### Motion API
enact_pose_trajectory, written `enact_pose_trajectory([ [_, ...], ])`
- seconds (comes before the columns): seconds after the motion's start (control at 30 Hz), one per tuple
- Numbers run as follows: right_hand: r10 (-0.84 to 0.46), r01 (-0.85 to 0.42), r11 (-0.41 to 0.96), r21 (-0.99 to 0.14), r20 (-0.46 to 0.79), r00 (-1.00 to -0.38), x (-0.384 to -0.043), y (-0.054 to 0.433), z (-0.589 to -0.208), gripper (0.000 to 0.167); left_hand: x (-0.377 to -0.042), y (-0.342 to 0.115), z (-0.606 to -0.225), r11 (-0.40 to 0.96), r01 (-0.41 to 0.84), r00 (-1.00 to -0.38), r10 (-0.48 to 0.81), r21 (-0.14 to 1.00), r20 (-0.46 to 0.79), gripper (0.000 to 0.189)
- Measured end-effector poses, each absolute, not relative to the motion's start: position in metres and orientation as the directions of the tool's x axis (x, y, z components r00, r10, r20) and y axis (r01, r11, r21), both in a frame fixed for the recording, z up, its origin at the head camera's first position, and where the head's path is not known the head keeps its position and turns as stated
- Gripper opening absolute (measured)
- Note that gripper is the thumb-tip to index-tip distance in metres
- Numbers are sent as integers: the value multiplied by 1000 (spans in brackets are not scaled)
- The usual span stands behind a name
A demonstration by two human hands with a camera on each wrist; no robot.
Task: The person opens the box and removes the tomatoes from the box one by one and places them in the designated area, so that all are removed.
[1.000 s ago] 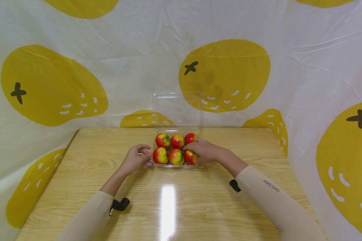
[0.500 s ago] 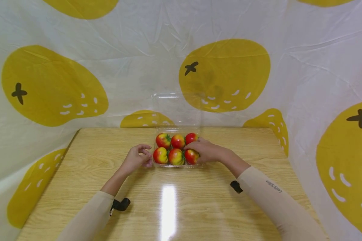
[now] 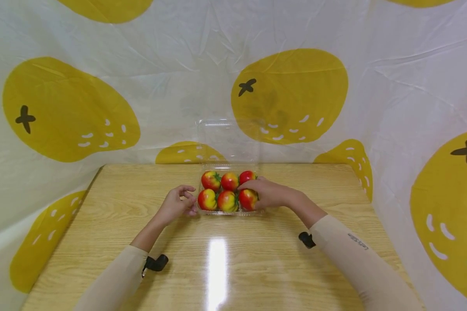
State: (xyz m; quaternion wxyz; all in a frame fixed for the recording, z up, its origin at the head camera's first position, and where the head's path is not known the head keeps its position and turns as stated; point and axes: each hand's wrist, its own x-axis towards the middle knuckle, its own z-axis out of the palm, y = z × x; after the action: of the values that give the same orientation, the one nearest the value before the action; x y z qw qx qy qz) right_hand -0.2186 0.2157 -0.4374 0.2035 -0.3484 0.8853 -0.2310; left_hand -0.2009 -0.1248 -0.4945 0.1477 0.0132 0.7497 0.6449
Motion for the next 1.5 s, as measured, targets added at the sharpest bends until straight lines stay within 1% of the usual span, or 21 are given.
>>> enact_pose_trajectory([
  [0.2, -715, -503, 626, -597, -180, -675, -217, 219, -434, 68, -202, -126, -497, 174, -183, -954, 207, 968, -218, 38],
  [0.47, -701, -489, 609, -624, -135, -701, -213, 226, -434, 71, -202, -125, -498, 167, -171, -963, 180, 971, -200, 36],
  [0.73, -697, -486, 573, -659, -80, -712, -209, 230, -436, 68, -202, -125, -497, 166, -166, -962, 190, 972, -197, 37],
  [0.93, -671, -463, 562, -685, -51, -740, -204, 234, -438, 69, -201, -125, -497, 171, -169, -960, 192, 971, -202, 39],
  [1.23, -607, -454, 550, -701, 38, -794, -196, 245, -434, 69, -201, -123, -497, 162, -173, -958, 202, 972, -204, 39],
  [1.5, -561, -423, 550, -720, 58, -826, -196, 253, -430, 72, -201, -124, -496, 175, -167, -959, 199, 970, -201, 38],
])
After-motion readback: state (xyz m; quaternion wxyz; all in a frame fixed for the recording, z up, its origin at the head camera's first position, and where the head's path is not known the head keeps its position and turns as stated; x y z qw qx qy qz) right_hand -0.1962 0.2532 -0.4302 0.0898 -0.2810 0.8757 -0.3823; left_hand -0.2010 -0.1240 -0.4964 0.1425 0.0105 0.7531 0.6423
